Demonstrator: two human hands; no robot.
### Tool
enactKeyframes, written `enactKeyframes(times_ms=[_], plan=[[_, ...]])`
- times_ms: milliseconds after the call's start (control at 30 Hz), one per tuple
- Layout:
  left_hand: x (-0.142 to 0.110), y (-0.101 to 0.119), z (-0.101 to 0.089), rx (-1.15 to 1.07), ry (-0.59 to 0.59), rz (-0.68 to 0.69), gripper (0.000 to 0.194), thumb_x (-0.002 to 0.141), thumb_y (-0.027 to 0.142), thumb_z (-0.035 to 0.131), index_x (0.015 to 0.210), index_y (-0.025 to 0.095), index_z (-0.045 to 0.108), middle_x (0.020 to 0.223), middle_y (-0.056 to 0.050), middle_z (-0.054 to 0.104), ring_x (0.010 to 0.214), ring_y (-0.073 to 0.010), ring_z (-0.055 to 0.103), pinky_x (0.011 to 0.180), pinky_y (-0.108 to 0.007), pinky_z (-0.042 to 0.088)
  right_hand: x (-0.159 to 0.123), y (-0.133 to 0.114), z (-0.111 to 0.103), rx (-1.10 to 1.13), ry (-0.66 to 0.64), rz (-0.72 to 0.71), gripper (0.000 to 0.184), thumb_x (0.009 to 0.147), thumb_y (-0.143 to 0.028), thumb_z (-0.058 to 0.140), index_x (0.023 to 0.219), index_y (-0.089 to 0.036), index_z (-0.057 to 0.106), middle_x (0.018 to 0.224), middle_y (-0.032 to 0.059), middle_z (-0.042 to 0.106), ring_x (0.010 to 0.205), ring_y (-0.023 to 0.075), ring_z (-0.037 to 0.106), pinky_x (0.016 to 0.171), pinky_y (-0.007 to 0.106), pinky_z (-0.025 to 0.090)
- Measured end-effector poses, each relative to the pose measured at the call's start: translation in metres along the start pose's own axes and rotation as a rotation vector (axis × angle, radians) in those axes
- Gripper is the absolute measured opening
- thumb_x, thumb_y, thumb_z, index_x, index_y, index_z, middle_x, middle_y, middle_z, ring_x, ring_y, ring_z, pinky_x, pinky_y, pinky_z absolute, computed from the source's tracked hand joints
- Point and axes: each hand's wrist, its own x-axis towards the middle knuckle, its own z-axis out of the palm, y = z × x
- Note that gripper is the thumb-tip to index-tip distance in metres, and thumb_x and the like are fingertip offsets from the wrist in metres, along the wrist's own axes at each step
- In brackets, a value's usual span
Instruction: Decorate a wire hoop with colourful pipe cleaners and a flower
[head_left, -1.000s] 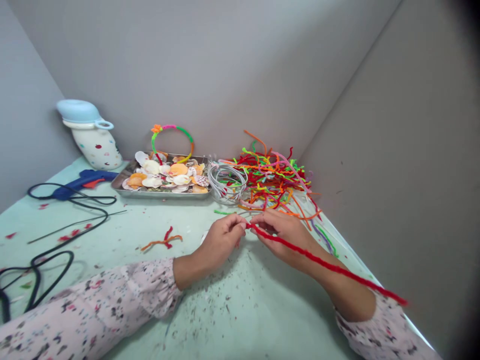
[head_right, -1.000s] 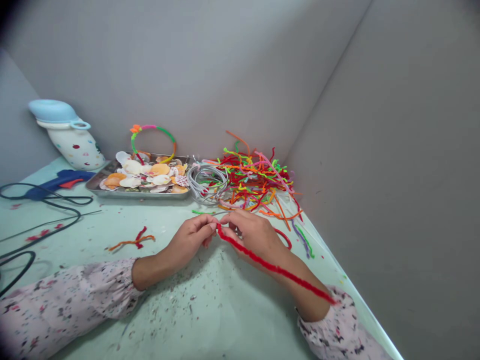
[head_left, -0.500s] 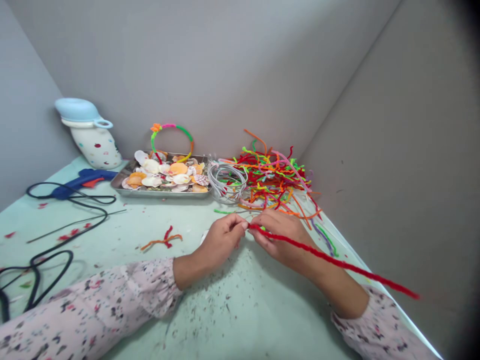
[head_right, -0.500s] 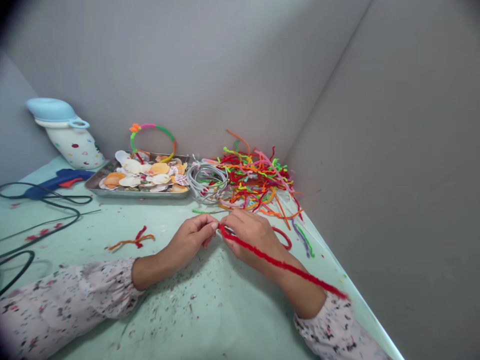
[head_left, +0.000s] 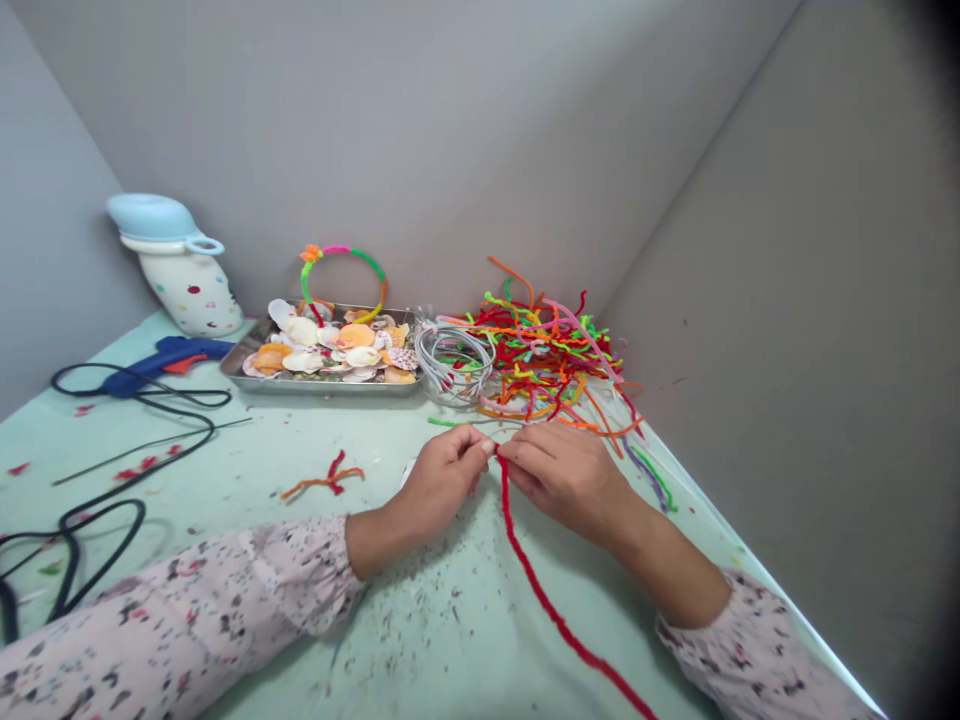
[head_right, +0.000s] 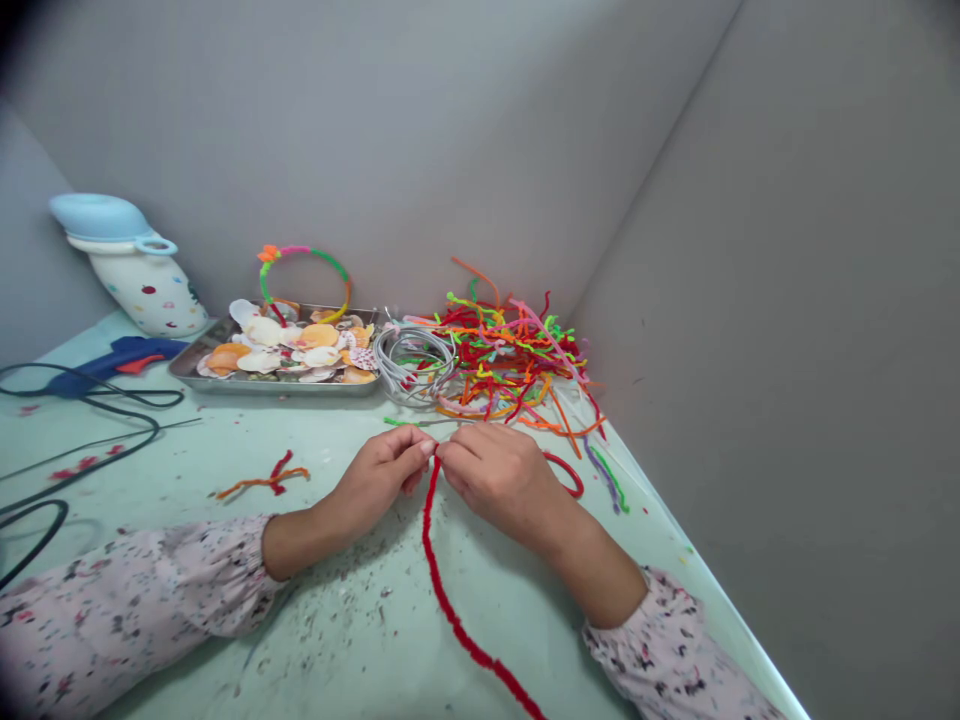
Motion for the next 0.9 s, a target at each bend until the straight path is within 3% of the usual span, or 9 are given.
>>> enactKeyframes(times_ms=[233,533,900], plan=[[-0.001,-0.004,0.001,0.006,0.013,-0.003,0.027,0.086,0.037,0.046,0.068,0.017,0.049,0.052,0.005,0.043,0.049,-0.0095,0.038,0.049,-0.022,0.029,0.001,-0.002,-0.003,-0.128,-0.026,-0.052,0.021,0.091,-0.017,0.043,0.084,-0.020,0.063,0.074,0.0030,0.059,0.067,0.0144,0.047,0.062,0.029,0.032],[0.002,-0.009,0.001,0.006,0.033,-0.031,0.027,0.084,0.038,0.047,0.068,0.017,0.050,0.050,0.005,0.042,0.047,-0.0098,0.037,0.047,-0.022,0.029,0.004,-0.008,-0.010,-0.129,-0.049,-0.093,0.021,0.091,-0.015,0.041,0.083,-0.019,0.060,0.071,0.0021,0.053,0.064,0.0142,0.042,0.059,0.029,0.029],[0.001,-0.007,0.001,0.005,0.043,-0.015,0.026,0.084,0.037,0.048,0.068,0.016,0.051,0.050,0.005,0.041,0.048,-0.0096,0.036,0.048,-0.022,0.028,0.002,-0.006,-0.004,-0.068,-0.044,-0.008,0.021,0.091,-0.018,0.043,0.079,-0.019,0.060,0.070,0.0024,0.057,0.066,0.0143,0.049,0.060,0.028,0.032]])
